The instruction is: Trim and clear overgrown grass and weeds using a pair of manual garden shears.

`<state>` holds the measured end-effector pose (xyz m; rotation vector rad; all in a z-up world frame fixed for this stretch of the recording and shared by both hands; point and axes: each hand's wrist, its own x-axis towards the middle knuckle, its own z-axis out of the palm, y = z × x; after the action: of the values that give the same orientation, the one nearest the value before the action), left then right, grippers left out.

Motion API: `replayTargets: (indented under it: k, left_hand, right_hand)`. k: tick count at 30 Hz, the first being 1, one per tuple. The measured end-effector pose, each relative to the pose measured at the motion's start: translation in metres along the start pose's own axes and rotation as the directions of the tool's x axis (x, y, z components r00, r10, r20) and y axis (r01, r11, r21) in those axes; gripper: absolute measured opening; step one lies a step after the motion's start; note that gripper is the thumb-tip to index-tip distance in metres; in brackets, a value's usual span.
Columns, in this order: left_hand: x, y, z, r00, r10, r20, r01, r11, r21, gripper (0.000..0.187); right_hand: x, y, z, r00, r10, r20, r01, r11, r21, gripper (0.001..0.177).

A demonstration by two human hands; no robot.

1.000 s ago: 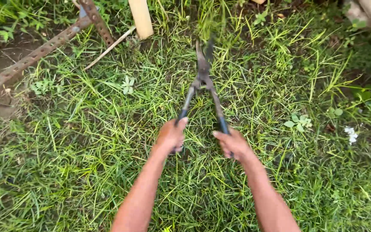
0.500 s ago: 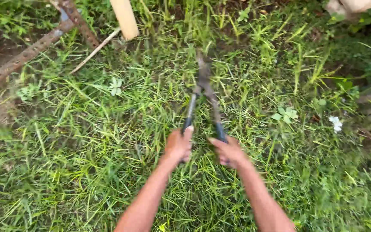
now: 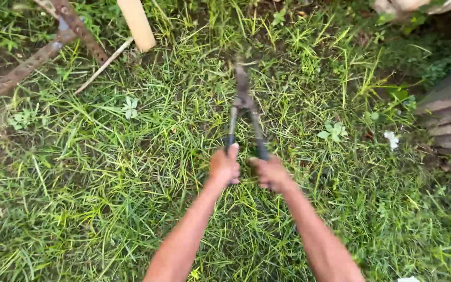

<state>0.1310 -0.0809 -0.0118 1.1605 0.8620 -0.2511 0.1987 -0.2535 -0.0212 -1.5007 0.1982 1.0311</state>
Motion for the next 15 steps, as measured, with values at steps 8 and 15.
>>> replayTargets:
  k: [8,15]
  left_hand:
    - [-0.071,-0.04,-0.102,0.999,-0.036,-0.022,0.038,0.996,0.083,0.033]
    - [-0.091,-0.078,-0.053,0.991,0.013,-0.132,-0.024,0.996,-0.083,0.039]
  right_hand:
    - [-0.066,-0.006,0.009,0.994,-0.015,-0.104,-0.038,0.871,-0.489,0.028]
    - [-0.07,0.045,0.079,0.985,0.071,-0.159,-0.126,0.92,-0.371,0.029]
